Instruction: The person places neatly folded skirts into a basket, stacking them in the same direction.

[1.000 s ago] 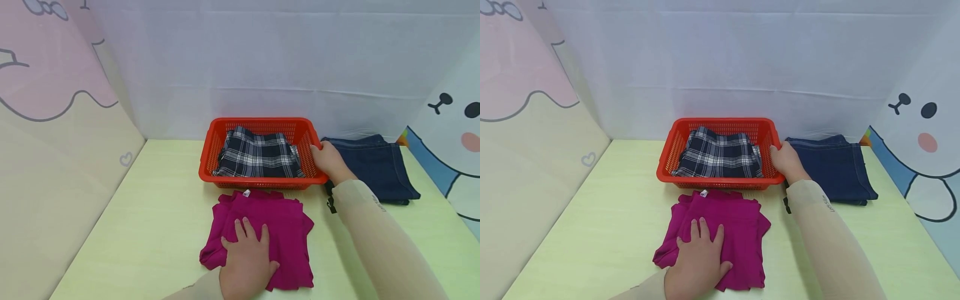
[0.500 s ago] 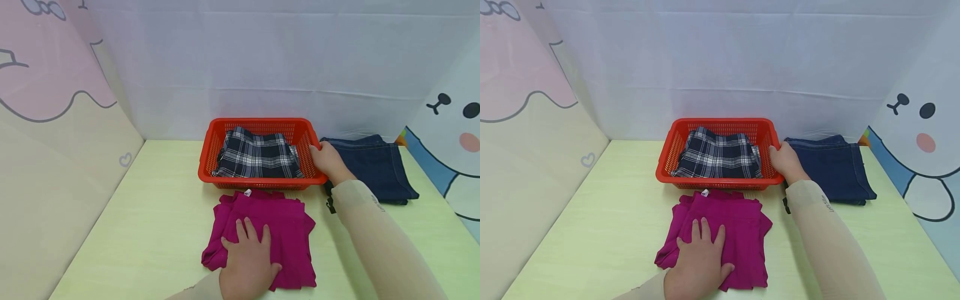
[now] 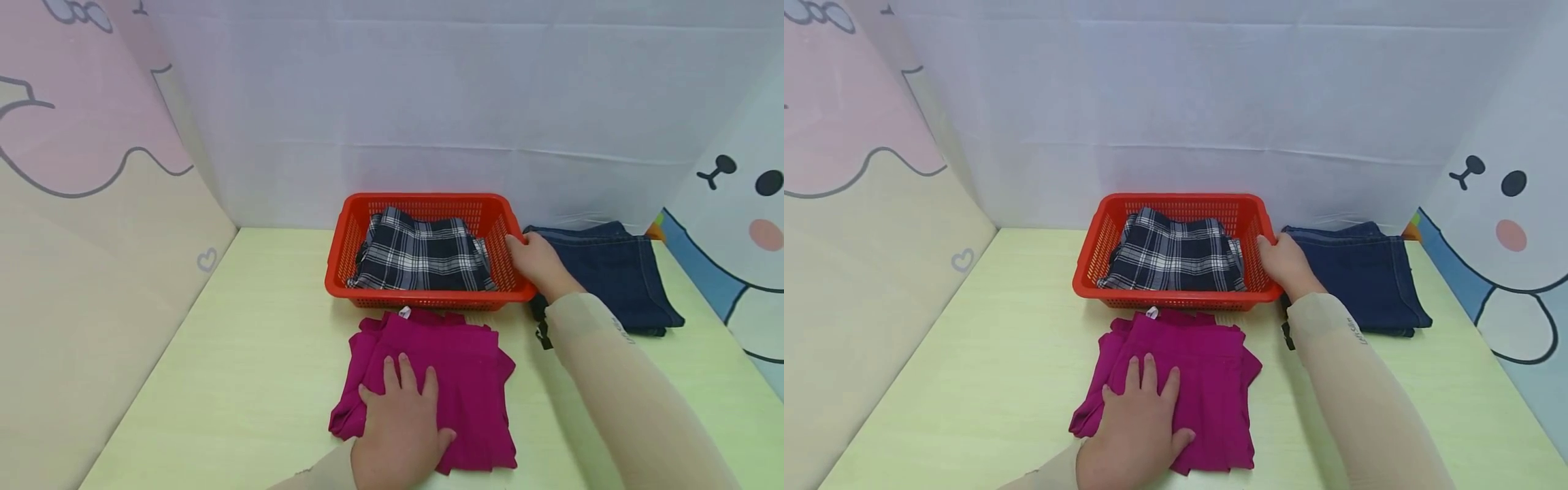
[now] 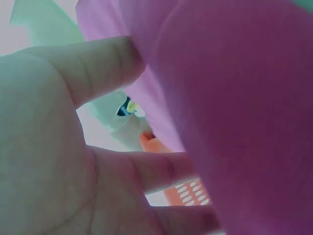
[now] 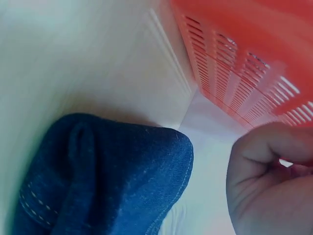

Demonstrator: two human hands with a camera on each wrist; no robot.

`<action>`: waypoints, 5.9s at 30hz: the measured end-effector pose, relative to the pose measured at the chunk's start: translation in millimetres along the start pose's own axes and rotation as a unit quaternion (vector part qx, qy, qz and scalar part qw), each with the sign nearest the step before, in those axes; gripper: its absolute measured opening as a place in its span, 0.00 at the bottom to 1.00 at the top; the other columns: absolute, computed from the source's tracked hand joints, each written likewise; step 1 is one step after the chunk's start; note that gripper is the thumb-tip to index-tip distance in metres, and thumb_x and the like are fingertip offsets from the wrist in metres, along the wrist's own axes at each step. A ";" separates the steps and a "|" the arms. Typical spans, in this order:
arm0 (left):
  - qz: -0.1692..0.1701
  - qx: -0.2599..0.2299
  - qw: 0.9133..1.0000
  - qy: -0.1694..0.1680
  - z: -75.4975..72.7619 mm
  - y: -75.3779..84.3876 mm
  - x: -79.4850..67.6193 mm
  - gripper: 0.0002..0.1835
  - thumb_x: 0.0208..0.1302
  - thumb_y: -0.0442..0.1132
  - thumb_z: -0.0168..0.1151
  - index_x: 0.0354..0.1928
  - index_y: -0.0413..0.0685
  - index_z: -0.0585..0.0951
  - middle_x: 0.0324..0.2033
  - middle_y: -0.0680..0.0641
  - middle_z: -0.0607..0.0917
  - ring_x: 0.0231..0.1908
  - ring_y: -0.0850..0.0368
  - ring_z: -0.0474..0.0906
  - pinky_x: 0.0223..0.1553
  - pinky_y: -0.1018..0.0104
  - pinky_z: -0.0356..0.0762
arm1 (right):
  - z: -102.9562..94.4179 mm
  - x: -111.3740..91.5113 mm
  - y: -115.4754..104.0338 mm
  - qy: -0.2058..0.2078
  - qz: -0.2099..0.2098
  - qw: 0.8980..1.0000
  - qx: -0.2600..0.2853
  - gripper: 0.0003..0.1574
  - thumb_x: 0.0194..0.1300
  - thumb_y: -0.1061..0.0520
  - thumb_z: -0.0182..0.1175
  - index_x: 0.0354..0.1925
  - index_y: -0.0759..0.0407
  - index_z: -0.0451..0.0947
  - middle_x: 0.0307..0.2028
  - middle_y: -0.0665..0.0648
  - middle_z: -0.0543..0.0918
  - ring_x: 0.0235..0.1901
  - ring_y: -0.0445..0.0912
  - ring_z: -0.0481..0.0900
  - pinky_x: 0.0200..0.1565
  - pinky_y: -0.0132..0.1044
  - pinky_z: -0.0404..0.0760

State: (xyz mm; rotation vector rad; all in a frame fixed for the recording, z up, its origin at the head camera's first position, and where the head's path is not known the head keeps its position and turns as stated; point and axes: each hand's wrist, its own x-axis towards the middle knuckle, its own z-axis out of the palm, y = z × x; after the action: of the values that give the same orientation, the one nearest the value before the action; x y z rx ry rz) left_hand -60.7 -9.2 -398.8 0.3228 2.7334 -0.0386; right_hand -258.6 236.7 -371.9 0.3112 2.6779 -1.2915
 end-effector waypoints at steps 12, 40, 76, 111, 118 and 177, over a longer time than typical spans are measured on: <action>0.037 -0.037 0.999 0.011 -22.4 -24.6 -18.2 0.49 0.42 0.68 0.66 0.67 0.56 0.65 0.62 0.40 0.68 0.62 0.38 0.59 0.47 0.27 0.63 | -15.0 -39.7 13.0 -0.028 -0.033 0.999 0.009 0.57 0.61 0.22 0.30 0.67 0.66 0.51 0.49 0.68 0.71 0.39 0.57 0.77 0.35 0.46 0.82; -0.027 -0.412 0.910 0.030 -27.0 -153.9 15.9 0.39 0.57 0.62 0.60 0.64 0.46 0.68 0.52 0.48 0.78 0.49 0.53 0.76 0.43 0.54 0.77 | 17.9 -142.3 56.5 -0.124 0.087 0.980 0.132 0.57 0.61 0.23 0.38 0.58 0.74 0.63 0.40 0.65 0.81 0.36 0.55 0.82 0.38 0.46 0.82; 0.096 -0.742 0.643 -0.164 7.4 -165.2 34.6 0.28 0.66 0.42 0.57 0.63 0.36 0.64 0.52 0.38 0.77 0.50 0.42 0.76 0.46 0.47 0.76 | 60.4 -152.9 74.3 -0.357 0.049 0.824 0.438 0.30 0.72 0.54 0.48 0.66 0.65 0.55 0.51 0.62 0.77 0.48 0.55 0.78 0.48 0.51 0.77; 0.106 -0.744 0.644 -0.142 18.8 -147.7 38.6 0.37 0.57 0.26 0.59 0.68 0.48 0.58 0.55 0.39 0.75 0.51 0.42 0.75 0.49 0.51 0.75 | 72.3 -152.1 76.3 -0.338 0.008 0.807 0.485 0.39 0.68 0.67 0.49 0.70 0.65 0.42 0.57 0.63 0.74 0.54 0.55 0.75 0.53 0.51 0.72; 0.110 -0.757 0.627 -0.146 11.8 -146.3 34.8 0.37 0.58 0.26 0.59 0.68 0.49 0.57 0.57 0.38 0.74 0.52 0.41 0.75 0.50 0.50 0.75 | 67.7 -154.9 70.8 -0.336 -0.004 0.808 0.484 0.40 0.68 0.67 0.50 0.70 0.66 0.41 0.56 0.63 0.75 0.52 0.54 0.76 0.52 0.49 0.74; 0.145 -0.728 0.669 -0.045 -152.3 -156.0 92.4 0.28 0.62 0.35 0.61 0.64 0.50 0.65 0.56 0.40 0.73 0.52 0.41 0.75 0.48 0.50 0.76 | -24.7 -65.8 -52.3 -0.259 -0.081 0.861 0.430 0.30 0.68 0.60 0.54 0.65 0.57 0.59 0.49 0.57 0.78 0.39 0.50 0.83 0.43 0.47 0.80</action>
State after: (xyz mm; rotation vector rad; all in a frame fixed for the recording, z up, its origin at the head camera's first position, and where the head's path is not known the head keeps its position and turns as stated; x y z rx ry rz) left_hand -236.5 -129.9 -295.7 0.2088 1.7259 1.9586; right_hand -209.3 216.4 -302.4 -0.1706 1.5841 -2.1829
